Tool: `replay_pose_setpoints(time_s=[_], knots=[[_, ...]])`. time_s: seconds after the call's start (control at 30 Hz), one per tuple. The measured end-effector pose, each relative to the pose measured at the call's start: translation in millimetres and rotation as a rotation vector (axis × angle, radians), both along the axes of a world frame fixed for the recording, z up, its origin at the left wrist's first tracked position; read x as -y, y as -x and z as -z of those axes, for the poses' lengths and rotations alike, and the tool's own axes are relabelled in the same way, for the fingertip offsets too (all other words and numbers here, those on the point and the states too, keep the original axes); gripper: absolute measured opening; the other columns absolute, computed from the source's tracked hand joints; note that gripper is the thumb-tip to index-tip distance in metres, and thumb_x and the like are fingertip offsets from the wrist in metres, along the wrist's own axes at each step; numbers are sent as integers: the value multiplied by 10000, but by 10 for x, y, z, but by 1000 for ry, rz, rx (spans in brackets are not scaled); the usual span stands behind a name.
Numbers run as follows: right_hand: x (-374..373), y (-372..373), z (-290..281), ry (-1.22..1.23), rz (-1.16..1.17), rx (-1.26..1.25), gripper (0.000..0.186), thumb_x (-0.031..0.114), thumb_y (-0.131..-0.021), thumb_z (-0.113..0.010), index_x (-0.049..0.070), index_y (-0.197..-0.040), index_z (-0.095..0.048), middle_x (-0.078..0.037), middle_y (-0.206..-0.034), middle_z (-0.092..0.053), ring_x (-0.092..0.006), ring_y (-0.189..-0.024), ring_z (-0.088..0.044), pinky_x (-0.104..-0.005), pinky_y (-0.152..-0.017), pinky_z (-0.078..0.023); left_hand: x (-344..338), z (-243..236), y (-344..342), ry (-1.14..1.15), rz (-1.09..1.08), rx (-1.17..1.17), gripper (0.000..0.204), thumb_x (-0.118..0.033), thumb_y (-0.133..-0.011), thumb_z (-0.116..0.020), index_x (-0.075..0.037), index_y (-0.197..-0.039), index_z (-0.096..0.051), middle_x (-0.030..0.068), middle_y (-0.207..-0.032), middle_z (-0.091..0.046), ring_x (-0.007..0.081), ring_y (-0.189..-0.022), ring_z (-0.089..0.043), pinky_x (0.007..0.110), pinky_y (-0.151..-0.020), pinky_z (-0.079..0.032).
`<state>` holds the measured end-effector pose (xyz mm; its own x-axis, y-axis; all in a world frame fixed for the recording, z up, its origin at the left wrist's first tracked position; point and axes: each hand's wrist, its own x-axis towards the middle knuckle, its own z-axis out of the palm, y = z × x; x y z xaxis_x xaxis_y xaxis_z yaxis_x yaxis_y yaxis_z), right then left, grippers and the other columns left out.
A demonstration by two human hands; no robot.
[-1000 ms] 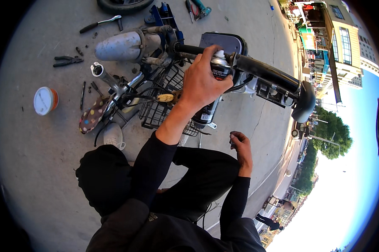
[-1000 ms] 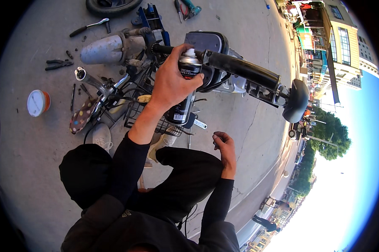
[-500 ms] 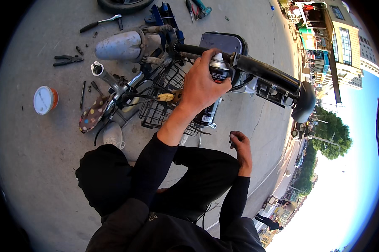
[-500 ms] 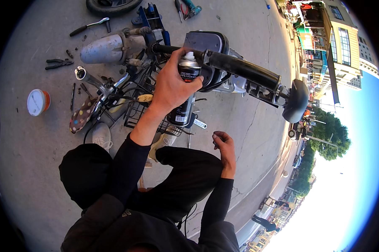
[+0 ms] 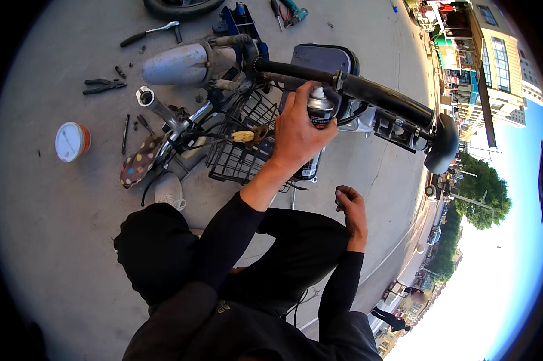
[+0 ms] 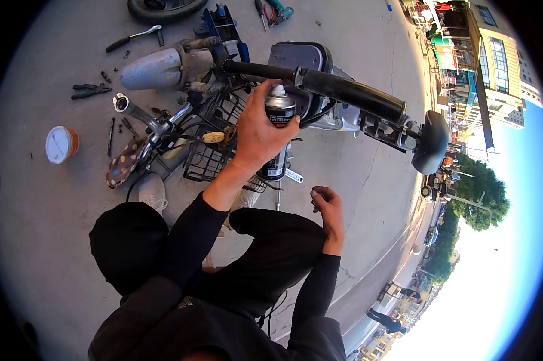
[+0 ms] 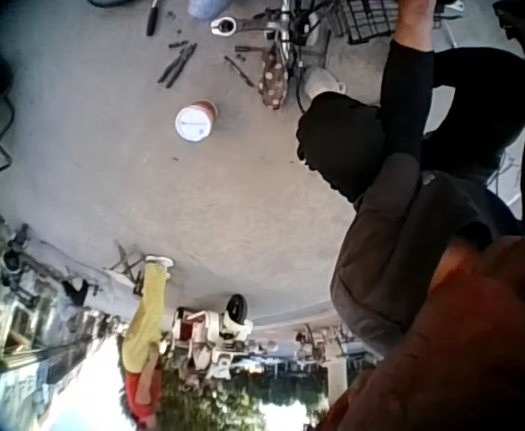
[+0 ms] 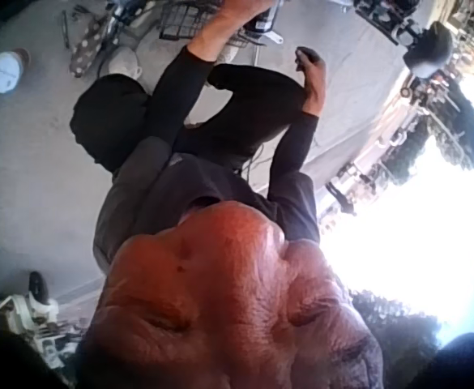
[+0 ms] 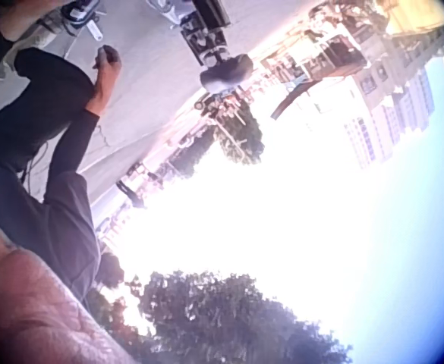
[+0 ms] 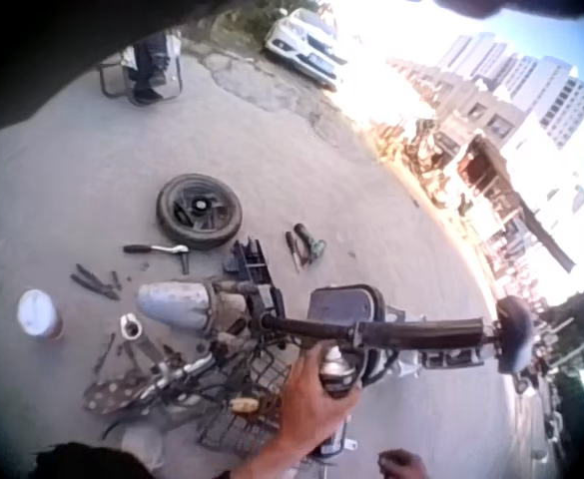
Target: The person works on a disassembled electric scooter, first manipulating the handlebar stem and then spraying lubricant into the steering column. They then open a container of grease and apply it by hand to the handlebar stem and surrounding components.
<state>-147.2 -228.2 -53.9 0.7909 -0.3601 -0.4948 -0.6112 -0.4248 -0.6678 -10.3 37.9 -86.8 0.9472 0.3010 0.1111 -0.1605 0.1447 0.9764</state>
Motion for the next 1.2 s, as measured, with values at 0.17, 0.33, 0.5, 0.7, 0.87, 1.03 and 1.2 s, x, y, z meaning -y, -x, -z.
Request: replay_pose_setpoints(time_s=[0.17,0.33,0.5,0.7,0.87,1.03,1.2], knots=[[5,10,10,26,-13,19,300,190,-933,-757,-31,-1128,-699,-28,-885,-645,-104,-768,-573,-256,-636,-468,-135,-65,-94,-45,7,5,685,-159,-738,-815,-71,-1358,-537,178,-1182,-658,332,-1074,-691,404,-919,-549],[54,82,-22,-27,2,33,305,191,-930,-759,-38,-1120,-691,-18,-856,-636,-96,-744,-565,-253,-629,-456,-218,-112,-134,-109,17,25,675,-170,-733,-807,-77,-1347,-542,173,-1168,-671,340,-1044,-701,404,-916,-548],[33,85,-31,-14,-25,30,306,198,-943,-745,-30,-1135,-679,1,-865,-626,-90,-757,-566,-260,-634,-457,-247,-130,-184,-108,-9,2,656,-188,-724,-818,-80,-1318,-562,175,-1186,-687,339,-1056,-704,408,-929,-545],[-8,87,-33,-28,3,50,305,186,-923,-761,-39,-1117,-692,-21,-867,-640,-100,-758,-569,-259,-631,-457,-338,-162,-222,-140,13,12,640,-204,-728,-819,-79,-1304,-568,170,-1132,-701,331,-1024,-711,398,-910,-546],[-15,59,-17,-45,-6,54,292,189,-929,-752,-26,-1117,-694,-11,-867,-641,-95,-765,-573,-254,-636,-455,-389,-143,-289,-181,-7,-26,668,-214,-755,-808,-84,-1364,-567,168,-1119,-723,282,-978,-730,383,-886,-559],[126,192,-89,-37,5,85,284,197,-920,-759,-15,-1101,-703,2,-842,-643,-84,-759,-566,-256,-619,-448,-280,-111,-180,-127,156,-119,661,-223,-742,-803,-88,-1347,-574,191,-1159,-710,326,-1055,-713,405,-934,-544],[109,175,-1,-83,-32,185,307,196,-909,-763,-30,-1106,-699,-5,-829,-650,-80,-728,-556,-263,-596,-443,-267,-7,-136,-136,72,30,639,-122,-819,-774,-39,-1393,-505,108,-1075,-670,157,-880,-660,317,-798,-557]])
